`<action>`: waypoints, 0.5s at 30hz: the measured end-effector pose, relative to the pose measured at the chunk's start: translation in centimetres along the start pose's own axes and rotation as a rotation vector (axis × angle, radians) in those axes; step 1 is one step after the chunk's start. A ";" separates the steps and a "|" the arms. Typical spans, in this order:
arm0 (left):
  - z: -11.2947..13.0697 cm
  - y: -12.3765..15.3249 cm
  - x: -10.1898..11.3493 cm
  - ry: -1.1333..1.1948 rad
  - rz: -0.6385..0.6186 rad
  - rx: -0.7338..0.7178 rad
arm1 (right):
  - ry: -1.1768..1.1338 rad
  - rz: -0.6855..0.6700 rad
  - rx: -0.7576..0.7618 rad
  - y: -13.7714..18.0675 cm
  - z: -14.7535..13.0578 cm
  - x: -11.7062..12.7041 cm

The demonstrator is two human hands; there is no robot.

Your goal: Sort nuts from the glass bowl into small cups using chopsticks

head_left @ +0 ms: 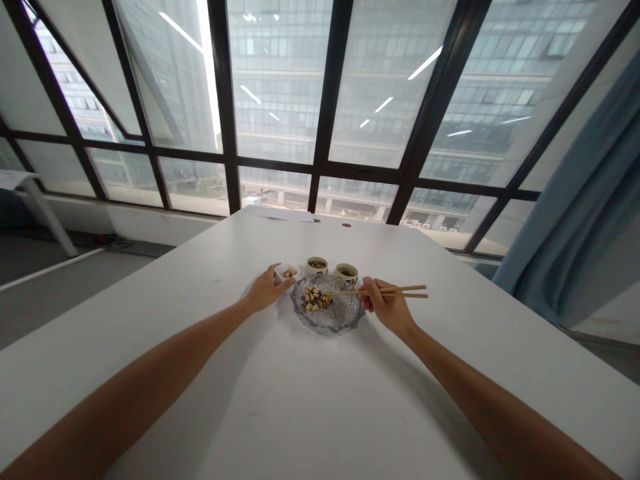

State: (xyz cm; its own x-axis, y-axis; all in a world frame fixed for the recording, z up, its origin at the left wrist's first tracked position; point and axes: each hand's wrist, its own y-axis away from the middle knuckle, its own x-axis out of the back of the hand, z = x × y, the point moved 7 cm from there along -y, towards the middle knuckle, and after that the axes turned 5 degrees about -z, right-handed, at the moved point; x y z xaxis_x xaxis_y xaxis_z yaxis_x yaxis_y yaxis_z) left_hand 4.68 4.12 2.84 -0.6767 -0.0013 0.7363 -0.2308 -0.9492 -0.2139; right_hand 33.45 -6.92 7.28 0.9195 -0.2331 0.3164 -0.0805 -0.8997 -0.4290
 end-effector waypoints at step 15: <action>-0.3 -0.3 -0.3 0.042 -0.017 -0.017 | 0.402 -0.107 0.166 0.6 -3.8 -0.3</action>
State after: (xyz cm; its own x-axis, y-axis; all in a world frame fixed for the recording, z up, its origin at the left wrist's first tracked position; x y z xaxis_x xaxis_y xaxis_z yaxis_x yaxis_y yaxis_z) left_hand 4.77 4.46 2.44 -0.7011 0.0283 0.7125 -0.2539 -0.9436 -0.2123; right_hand 31.68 -8.85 10.15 0.6940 -0.2964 0.6561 0.1002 -0.8627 -0.4958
